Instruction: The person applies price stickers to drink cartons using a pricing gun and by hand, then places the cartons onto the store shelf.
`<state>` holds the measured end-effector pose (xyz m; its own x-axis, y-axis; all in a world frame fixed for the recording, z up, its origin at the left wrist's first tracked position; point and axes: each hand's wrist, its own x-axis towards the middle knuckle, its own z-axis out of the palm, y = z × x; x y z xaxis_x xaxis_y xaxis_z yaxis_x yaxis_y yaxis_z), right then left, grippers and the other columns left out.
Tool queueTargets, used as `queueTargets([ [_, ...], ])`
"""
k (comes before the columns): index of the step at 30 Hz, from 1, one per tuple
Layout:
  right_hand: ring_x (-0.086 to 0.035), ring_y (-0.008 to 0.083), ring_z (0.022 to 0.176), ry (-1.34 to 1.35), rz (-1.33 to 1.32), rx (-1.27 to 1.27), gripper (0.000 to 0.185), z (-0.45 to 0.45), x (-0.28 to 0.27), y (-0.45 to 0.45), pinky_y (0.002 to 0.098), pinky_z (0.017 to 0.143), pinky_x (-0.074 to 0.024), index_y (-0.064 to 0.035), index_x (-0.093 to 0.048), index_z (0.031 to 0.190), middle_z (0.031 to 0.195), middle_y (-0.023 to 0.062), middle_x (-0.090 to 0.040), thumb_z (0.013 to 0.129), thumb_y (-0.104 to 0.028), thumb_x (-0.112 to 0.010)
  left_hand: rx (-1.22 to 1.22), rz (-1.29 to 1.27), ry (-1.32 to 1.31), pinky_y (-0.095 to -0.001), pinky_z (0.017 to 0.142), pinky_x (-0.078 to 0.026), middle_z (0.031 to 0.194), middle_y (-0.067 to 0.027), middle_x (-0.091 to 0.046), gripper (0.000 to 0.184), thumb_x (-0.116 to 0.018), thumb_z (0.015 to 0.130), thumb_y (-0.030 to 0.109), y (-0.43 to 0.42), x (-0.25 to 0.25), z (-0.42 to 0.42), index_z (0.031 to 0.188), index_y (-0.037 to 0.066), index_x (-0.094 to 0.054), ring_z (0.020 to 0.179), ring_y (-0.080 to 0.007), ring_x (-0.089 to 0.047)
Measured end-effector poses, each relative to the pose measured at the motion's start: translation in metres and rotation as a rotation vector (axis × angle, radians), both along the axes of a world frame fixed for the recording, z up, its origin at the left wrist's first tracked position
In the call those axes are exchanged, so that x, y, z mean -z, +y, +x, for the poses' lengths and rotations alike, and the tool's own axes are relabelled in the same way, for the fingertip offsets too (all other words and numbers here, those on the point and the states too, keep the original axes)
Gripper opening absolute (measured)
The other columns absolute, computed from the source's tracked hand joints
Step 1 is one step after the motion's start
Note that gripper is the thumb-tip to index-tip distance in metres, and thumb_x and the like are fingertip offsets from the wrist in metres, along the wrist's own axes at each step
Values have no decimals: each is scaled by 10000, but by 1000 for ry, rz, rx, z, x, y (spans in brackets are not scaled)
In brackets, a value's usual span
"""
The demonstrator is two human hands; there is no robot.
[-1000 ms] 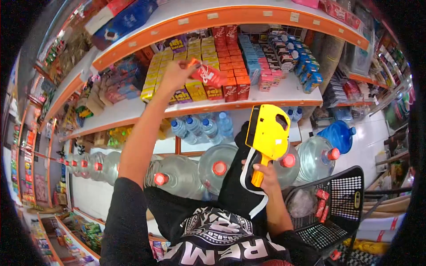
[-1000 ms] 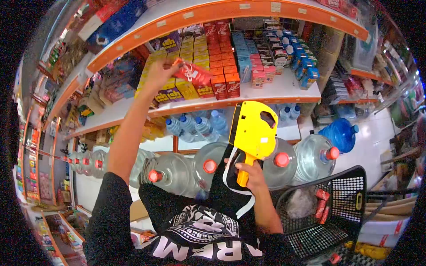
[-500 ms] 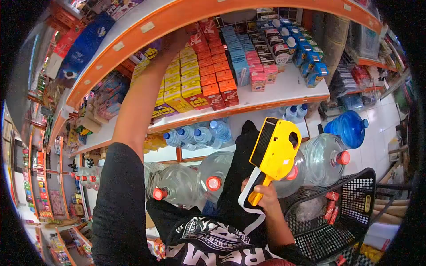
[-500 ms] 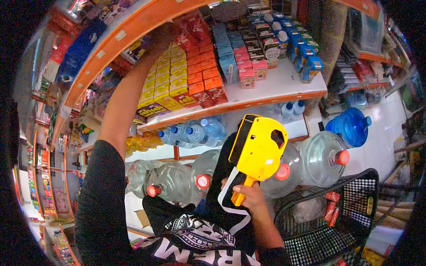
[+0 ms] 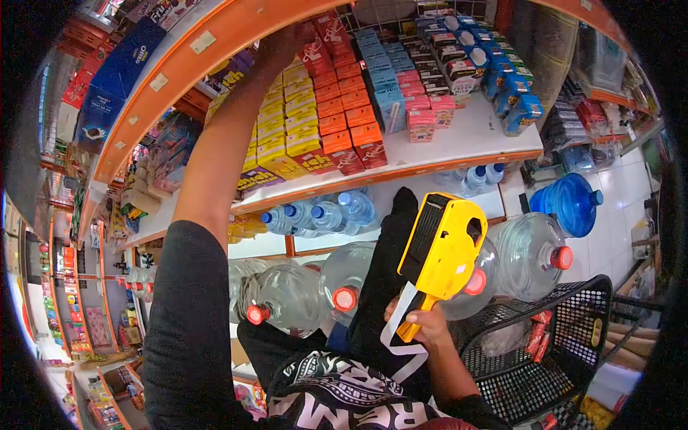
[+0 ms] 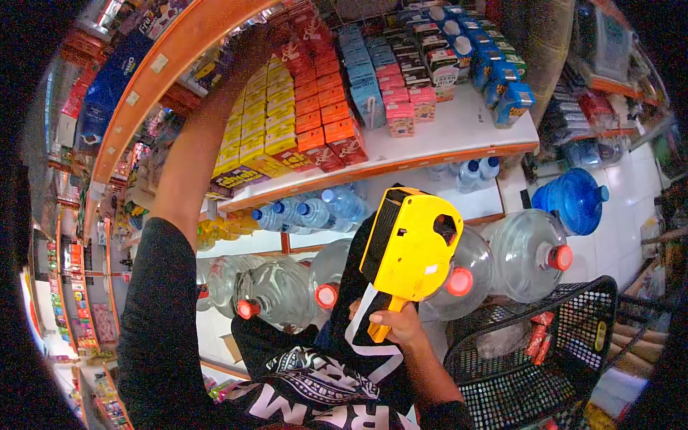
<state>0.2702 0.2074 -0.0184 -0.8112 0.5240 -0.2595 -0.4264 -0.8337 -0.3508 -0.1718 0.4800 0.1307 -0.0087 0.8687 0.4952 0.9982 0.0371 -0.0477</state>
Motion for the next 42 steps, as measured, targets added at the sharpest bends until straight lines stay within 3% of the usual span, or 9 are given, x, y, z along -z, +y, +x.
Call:
queueTargets([
  [10,-586,285,794,52,34,-1,428,-1,6,-2,404,712,-472,-12,-514,1040,849,131,-598,656,-96,-684,-20,137,102,-490,840,-419,1162,-225,-494,469,-589,763,172,-13,2,7,1206,88,-459,1070,-386,-477],
  [14,-583,285,801,72,32,9,427,-2,6,-2,402,709,-472,-13,-512,1047,855,134,-598,663,-98,-679,-19,199,143,-487,705,-431,829,-189,-567,336,-529,823,352,-15,2,8,932,48,-619,806,-342,-571],
  [17,-582,283,803,66,42,13,426,-2,6,-3,398,703,-472,-14,-511,1048,856,138,-597,666,-101,-677,-177,17,232,-485,860,-406,1113,-199,-526,317,-505,824,212,-17,1,8,1113,82,-521,1082,-372,-467],
  [24,-588,294,854,38,64,20,448,-6,-4,-5,412,771,-483,4,-485,1089,890,154,-600,693,-99,-668,-122,83,314,-429,949,-344,1187,-176,-503,389,-499,840,297,-61,6,21,1146,60,-534,1107,-314,-455],
  [25,-592,291,863,27,102,50,453,-8,-5,-6,410,785,-483,7,-480,1096,899,153,-602,697,-97,-668,-227,151,1159,-430,945,-335,1206,-156,-487,362,-487,876,246,-69,26,-9,1206,98,-499,1096,-320,-453],
  [28,-604,271,854,79,142,116,483,-6,-20,-8,393,792,-483,10,-469,1112,927,164,-599,689,-88,-678,302,29,444,-414,978,-325,1233,-108,-489,344,-468,885,197,-136,5,24,1211,92,-501,1142,-292,-433],
  [29,-608,270,856,112,181,131,500,-3,-18,-10,390,802,-482,12,-464,1121,942,171,-598,682,-85,-682,233,-73,584,-366,926,-403,1200,-134,-492,339,-446,857,39,-168,-1,50,1171,128,-538,1116,-300,-458],
  [30,-608,271,862,78,211,205,498,-1,-17,-15,391,809,-482,12,-463,1125,946,173,-598,683,-79,-674,123,-85,14,-378,895,-426,1205,-128,-483,316,-462,873,39,-191,2,80,1167,121,-544,1123,-298,-445],
  [42,-606,182,868,-407,107,1130,280,246,54,-29,343,790,-488,-32,-540,1064,956,82,-617,797,-106,-586,-209,-174,-604,-369,843,-446,1153,-176,-525,338,-508,883,167,-427,84,13,1163,-20,-493,1008,-278,-532],
])
